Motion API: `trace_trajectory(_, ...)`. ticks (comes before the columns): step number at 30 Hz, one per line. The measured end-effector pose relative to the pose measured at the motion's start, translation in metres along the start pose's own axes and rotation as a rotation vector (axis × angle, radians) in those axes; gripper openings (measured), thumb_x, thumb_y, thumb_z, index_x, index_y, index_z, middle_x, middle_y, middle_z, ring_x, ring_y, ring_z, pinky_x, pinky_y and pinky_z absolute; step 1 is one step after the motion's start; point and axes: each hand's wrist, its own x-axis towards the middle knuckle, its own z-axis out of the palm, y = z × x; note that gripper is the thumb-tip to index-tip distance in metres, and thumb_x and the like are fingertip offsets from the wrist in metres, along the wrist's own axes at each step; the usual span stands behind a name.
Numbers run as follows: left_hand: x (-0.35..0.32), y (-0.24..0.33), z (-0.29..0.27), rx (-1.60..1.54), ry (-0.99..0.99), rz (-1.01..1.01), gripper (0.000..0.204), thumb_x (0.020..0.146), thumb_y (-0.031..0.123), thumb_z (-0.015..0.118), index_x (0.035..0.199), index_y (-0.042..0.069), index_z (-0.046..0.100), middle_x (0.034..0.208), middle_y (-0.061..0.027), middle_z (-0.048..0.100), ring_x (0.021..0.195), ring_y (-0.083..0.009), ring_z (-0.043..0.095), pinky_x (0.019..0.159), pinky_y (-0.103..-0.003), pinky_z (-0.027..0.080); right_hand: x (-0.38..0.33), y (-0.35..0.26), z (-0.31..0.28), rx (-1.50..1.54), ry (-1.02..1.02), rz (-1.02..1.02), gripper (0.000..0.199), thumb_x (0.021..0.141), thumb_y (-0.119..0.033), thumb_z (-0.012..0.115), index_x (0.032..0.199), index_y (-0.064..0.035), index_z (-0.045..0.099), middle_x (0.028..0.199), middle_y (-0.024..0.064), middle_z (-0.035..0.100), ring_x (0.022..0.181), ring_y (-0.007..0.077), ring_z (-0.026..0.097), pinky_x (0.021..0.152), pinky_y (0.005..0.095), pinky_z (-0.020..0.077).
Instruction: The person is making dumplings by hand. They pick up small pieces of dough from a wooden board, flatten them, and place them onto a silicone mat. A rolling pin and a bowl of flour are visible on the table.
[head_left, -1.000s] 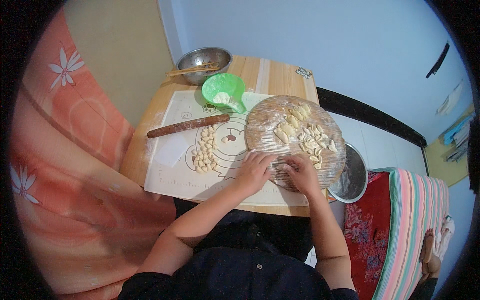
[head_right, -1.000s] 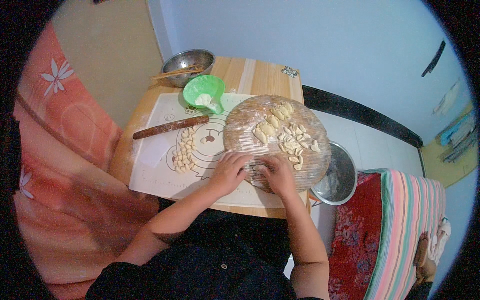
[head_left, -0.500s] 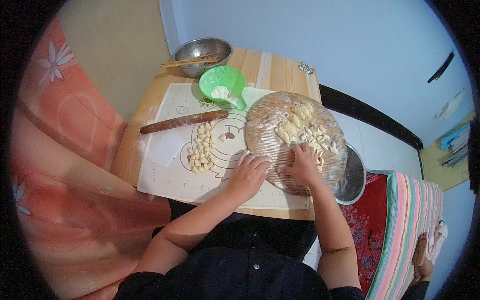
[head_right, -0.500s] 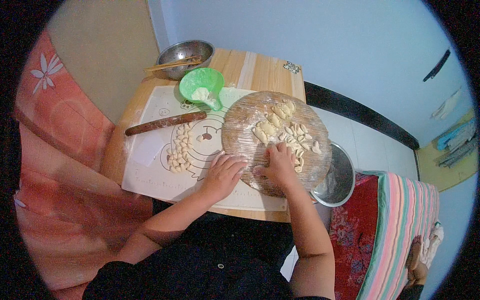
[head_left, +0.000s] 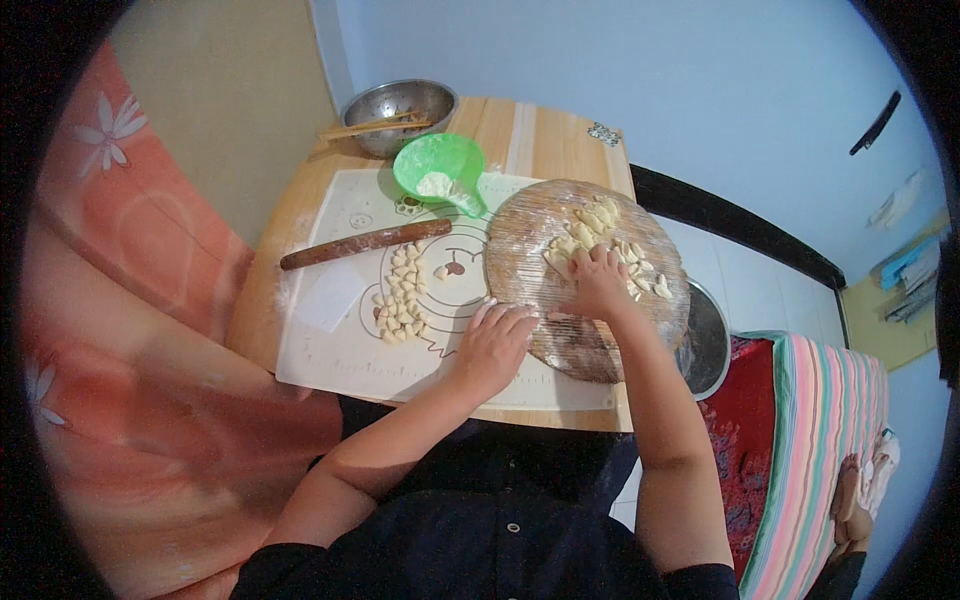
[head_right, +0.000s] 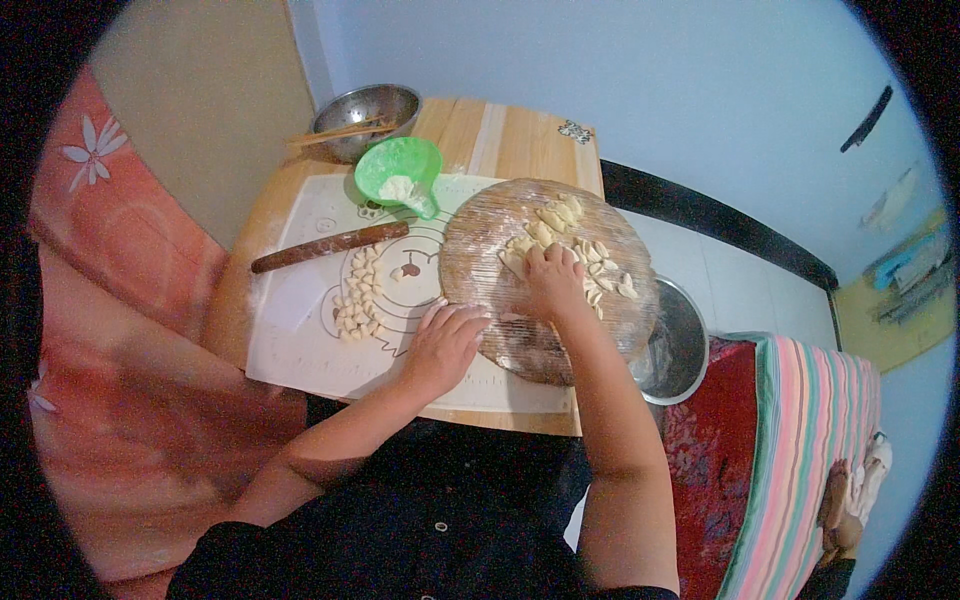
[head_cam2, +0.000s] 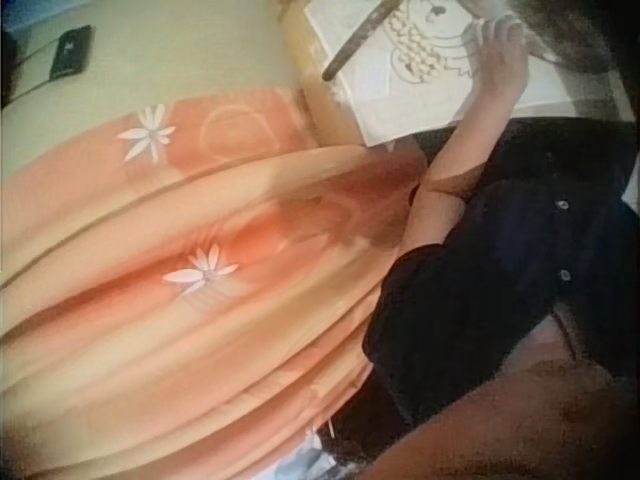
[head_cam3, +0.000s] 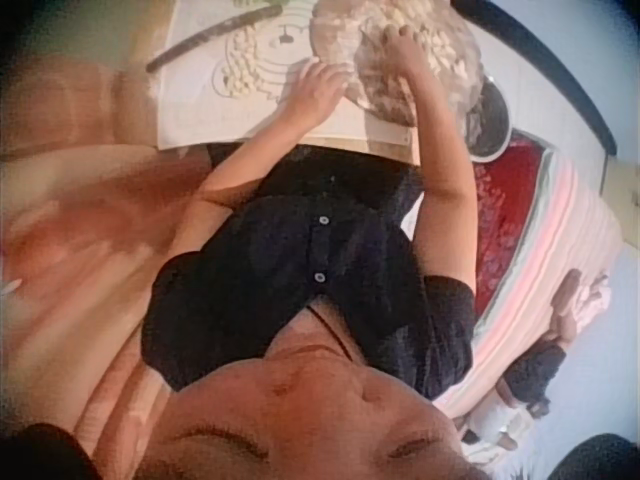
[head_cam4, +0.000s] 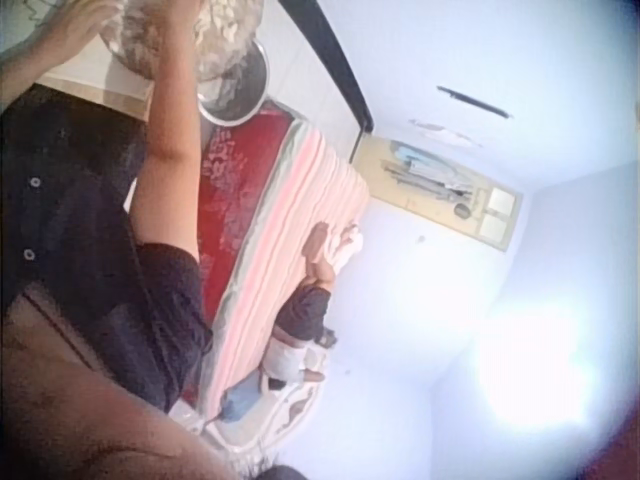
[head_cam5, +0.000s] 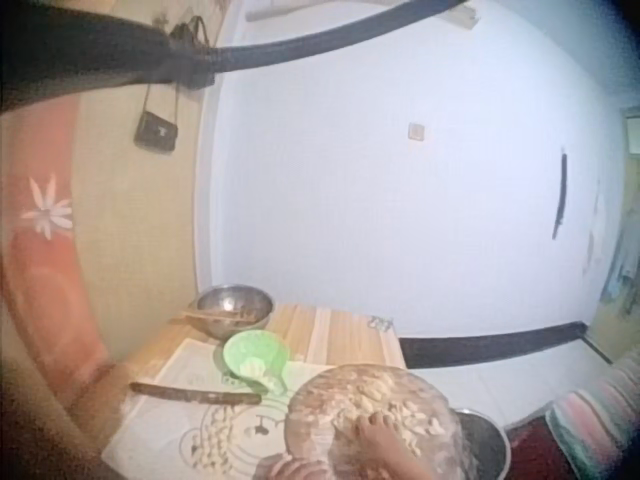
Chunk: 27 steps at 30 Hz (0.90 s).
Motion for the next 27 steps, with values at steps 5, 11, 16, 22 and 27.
trace_trajectory(5,-0.002,-0.002,0.000,-0.001,-0.034,-0.006,0.033,0.088,0.011,0.062,0.120,0.010,0.061,0.131,-0.0053,0.057,0.126,-0.0258,0.049,0.111,-0.047,0.032,-0.011,-0.003,-0.007,0.081,0.159,-0.069,0.033,0.067,-0.030,0.085,0.088,-0.0108,0.068,0.099,0.0099,0.063,0.103,0.0340,0.057,0.087,0.0508,0.0415)
trace_trajectory(11,-0.002,-0.003,0.004,0.017,0.016,0.019,0.033,0.087,0.012,0.062,0.120,0.011,0.062,0.131,-0.0051,0.058,0.126,-0.0255,0.049,0.111,-0.047,0.032,-0.044,-0.001,0.002,0.212,0.313,-0.227,0.015,0.077,-0.018,0.074,0.091,-0.0116,0.074,0.087,0.0095,0.067,0.092,0.0339,0.060,0.082,0.0442,0.0475)
trace_trajectory(16,-0.001,-0.002,0.004,0.017,0.004,0.014,0.032,0.087,0.012,0.062,0.118,0.009,0.062,0.128,-0.0059,0.059,0.124,-0.0257,0.050,0.109,-0.046,0.034,-0.063,-0.008,0.003,0.275,0.275,-0.269,0.014,0.078,-0.014,0.075,0.091,-0.0083,0.075,0.093,0.0108,0.068,0.093,0.0340,0.061,0.083,0.0433,0.0497)
trace_trajectory(22,-0.001,-0.003,0.001,0.009,-0.013,0.014,0.031,0.088,0.011,0.061,0.119,0.009,0.061,0.128,-0.0066,0.059,0.123,-0.0267,0.050,0.108,-0.046,0.034,-0.060,-0.006,-0.007,0.330,0.228,-0.069,0.012,0.081,-0.015,0.072,0.088,-0.0067,0.075,0.091,0.0148,0.068,0.090,0.0351,0.064,0.081,0.0438,0.0510)
trace_trajectory(27,-0.001,-0.003,0.002,-0.001,-0.018,0.008,0.031,0.089,0.011,0.060,0.120,0.009,0.061,0.128,-0.0073,0.058,0.123,-0.0276,0.050,0.109,-0.046,0.034,-0.019,0.030,-0.034,0.441,0.403,0.281,0.018,0.087,-0.019,0.067,0.098,-0.0055,0.073,0.094,0.0184,0.069,0.090,0.0347,0.067,0.077,0.0401,0.0523)
